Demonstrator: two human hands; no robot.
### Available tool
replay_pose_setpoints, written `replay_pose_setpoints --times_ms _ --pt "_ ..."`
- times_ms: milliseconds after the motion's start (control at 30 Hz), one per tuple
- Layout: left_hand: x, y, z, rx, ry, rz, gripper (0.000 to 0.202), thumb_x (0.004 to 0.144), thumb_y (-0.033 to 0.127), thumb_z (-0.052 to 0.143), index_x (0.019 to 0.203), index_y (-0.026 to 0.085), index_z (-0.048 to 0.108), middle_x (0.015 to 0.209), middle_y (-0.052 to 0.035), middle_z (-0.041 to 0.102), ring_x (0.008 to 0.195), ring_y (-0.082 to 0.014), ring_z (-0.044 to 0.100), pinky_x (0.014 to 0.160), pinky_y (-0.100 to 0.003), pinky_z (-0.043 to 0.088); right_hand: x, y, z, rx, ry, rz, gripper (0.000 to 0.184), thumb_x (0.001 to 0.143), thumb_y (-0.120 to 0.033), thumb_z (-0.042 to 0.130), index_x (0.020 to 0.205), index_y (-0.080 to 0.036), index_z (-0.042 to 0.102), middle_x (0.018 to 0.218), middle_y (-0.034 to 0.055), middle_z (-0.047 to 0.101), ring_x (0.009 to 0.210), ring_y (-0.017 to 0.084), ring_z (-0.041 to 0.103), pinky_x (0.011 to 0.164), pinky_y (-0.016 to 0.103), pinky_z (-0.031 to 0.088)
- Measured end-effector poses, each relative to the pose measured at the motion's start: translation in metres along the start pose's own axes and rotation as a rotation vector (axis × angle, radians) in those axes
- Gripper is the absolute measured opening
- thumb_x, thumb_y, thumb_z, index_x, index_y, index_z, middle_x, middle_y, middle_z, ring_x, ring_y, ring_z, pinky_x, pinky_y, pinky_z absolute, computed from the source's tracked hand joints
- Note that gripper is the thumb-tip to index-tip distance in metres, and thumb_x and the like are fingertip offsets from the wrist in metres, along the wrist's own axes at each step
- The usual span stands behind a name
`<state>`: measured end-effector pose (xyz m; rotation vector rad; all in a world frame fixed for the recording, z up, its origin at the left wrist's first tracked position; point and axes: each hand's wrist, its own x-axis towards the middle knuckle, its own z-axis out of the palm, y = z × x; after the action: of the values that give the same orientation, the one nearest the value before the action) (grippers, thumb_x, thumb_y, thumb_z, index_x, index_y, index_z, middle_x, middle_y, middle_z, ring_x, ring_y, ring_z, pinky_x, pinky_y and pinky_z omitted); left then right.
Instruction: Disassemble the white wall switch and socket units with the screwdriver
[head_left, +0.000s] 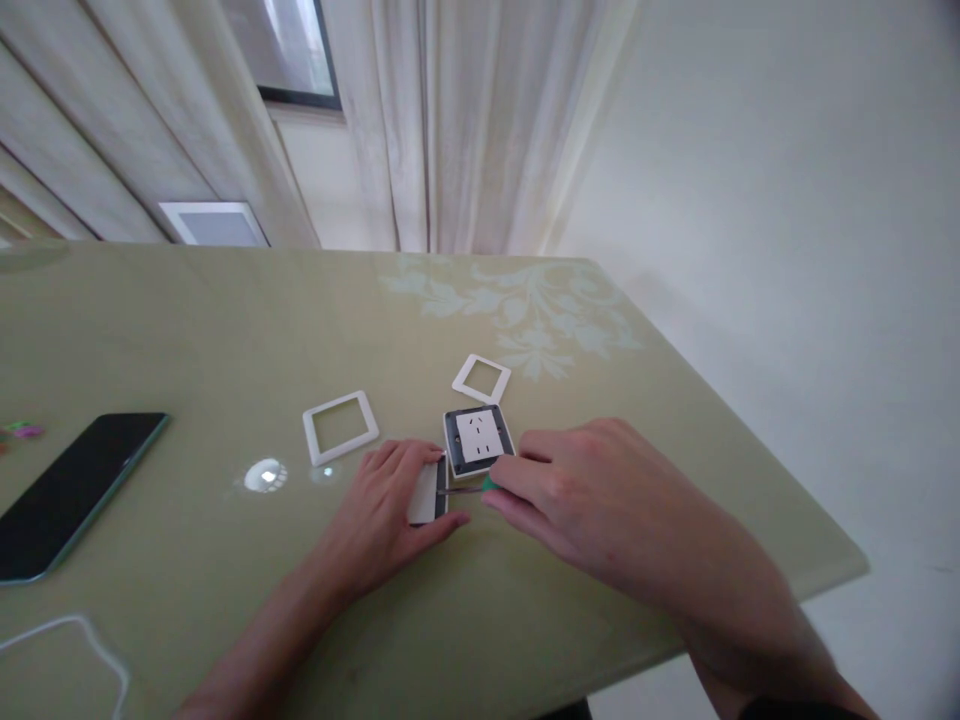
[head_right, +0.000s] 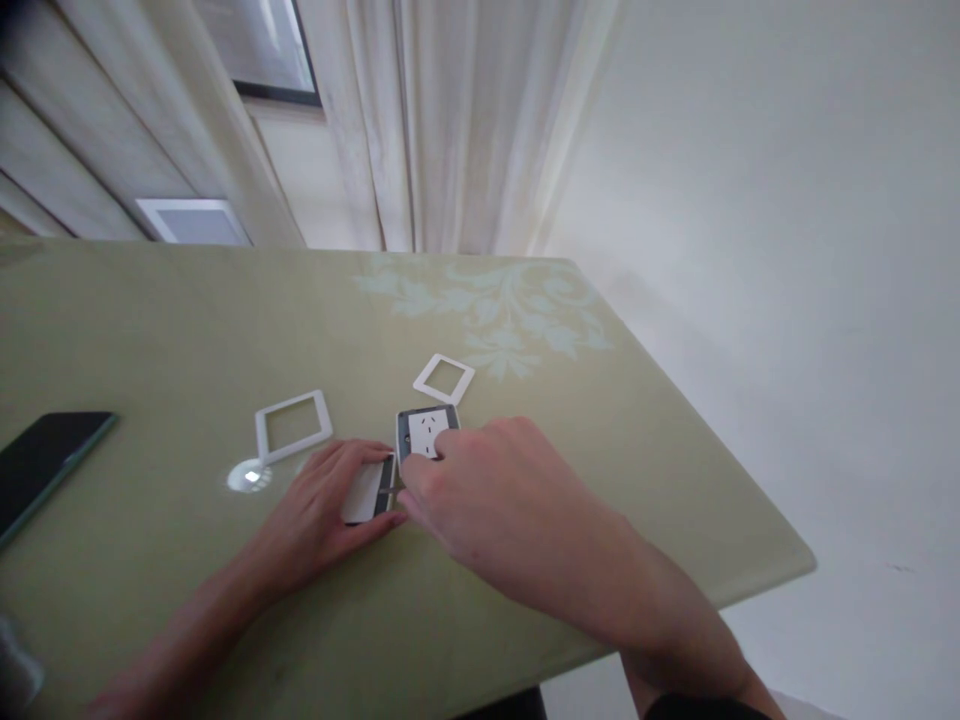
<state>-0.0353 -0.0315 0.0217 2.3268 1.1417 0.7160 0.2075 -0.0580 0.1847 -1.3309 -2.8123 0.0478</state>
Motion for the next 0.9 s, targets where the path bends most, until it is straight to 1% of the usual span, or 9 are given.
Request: replay_pose_setpoints --times_ms 133,233,267,367,500,600,700,800,900 --pt "0.001 -0.001 0.002 -0.013 0.011 0.003 0.040 0.093 0.051 0.080 0.120 0.025 0.064 0.132 -0.0115 0.077 0.121 -0.0383 0.069 0.105 -0.057 0.053 -0.012 -0.003 0.008 0.009 -0.004 0.032 0.013 0.104 -0.032 0.074 0.095 -0.023 0.077 0.087 0.0025 0.078 0.066 0.019 0.067 0.056 0.033 0.020" --pt "0.003 0.001 0.002 -0.017 -0.004 -0.023 0.039 0.092 0.048 0.079 0.120 0.024 0.065 0.132 -0.0125 0.077 0.122 -0.0392 0.068 0.106 -0.059 0.052 -0.028 0.000 0.021 0.021 0.005 0.039 0.013 0.103 -0.034 0.077 0.108 -0.022 0.080 0.095 0.0033 0.080 0.072 0.019 0.072 0.058 0.030 0.031" --pt "0.004 0.002 0.002 -0.020 -0.011 -0.027 0.039 0.093 0.048 0.079 0.120 0.024 0.065 0.132 -0.0130 0.077 0.122 -0.0392 0.067 0.106 -0.059 0.052 -0.034 0.002 0.027 0.024 0.023 0.046 0.015 0.104 -0.033 0.075 0.114 -0.023 0.080 0.096 0.0035 0.080 0.074 0.019 0.073 0.059 0.030 0.035" --pt "0.005 0.003 0.002 -0.032 -0.020 -0.029 0.038 0.092 0.048 0.078 0.119 0.023 0.066 0.130 -0.0133 0.077 0.121 -0.0390 0.067 0.104 -0.058 0.053 -0.050 0.008 0.046 0.088 0.115 0.075 0.021 0.106 -0.032 0.071 0.122 -0.024 0.081 0.094 0.0037 0.080 0.073 0.017 0.073 0.062 0.028 0.046" --pt "0.006 0.003 0.002 -0.036 -0.022 -0.044 0.039 0.091 0.047 0.078 0.119 0.023 0.067 0.126 -0.0138 0.077 0.120 -0.0394 0.068 0.104 -0.058 0.053 -0.062 0.016 0.070 0.292 0.199 0.152 0.023 0.105 -0.029 0.072 0.124 -0.022 0.083 0.098 0.0053 0.082 0.080 0.016 0.076 0.072 0.028 0.056" --pt "0.006 0.003 0.003 -0.027 -0.022 -0.043 0.039 0.092 0.048 0.077 0.119 0.022 0.067 0.124 -0.0142 0.076 0.120 -0.0391 0.067 0.104 -0.057 0.053 -0.066 0.020 0.088 0.423 0.282 0.194 0.024 0.104 -0.029 0.074 0.123 -0.019 0.084 0.098 0.0064 0.083 0.080 0.016 0.077 0.074 0.027 0.058" --pt "0.006 0.002 0.003 -0.013 -0.018 -0.042 0.037 0.091 0.046 0.078 0.117 0.022 0.066 0.122 -0.0128 0.077 0.118 -0.0379 0.068 0.103 -0.056 0.053 -0.071 0.023 0.107 0.519 0.385 0.187 0.027 0.104 -0.037 0.075 0.123 -0.022 0.085 0.094 0.0059 0.084 0.075 0.014 0.075 0.070 0.024 0.058" --pt "0.007 0.002 0.003 0.003 -0.012 -0.032 0.035 0.091 0.045 0.078 0.115 0.022 0.065 0.119 -0.0120 0.077 0.116 -0.0371 0.069 0.102 -0.055 0.054 -0.075 0.025 0.124 0.639 0.418 0.229 0.028 0.102 -0.041 0.078 0.122 -0.024 0.086 0.092 0.0053 0.084 0.074 0.014 0.075 0.069 0.023 0.058" --pt "0.007 0.007 0.005 0.001 -0.014 -0.025 0.036 0.091 0.044 0.079 0.116 0.023 0.065 0.119 -0.0117 0.077 0.116 -0.0370 0.070 0.102 -0.054 0.054 -0.073 0.020 0.137 0.688 0.428 0.270 0.028 0.101 -0.043 0.079 0.118 -0.023 0.088 0.087 0.0049 0.084 0.069 0.014 0.073 0.064 0.024 0.056"
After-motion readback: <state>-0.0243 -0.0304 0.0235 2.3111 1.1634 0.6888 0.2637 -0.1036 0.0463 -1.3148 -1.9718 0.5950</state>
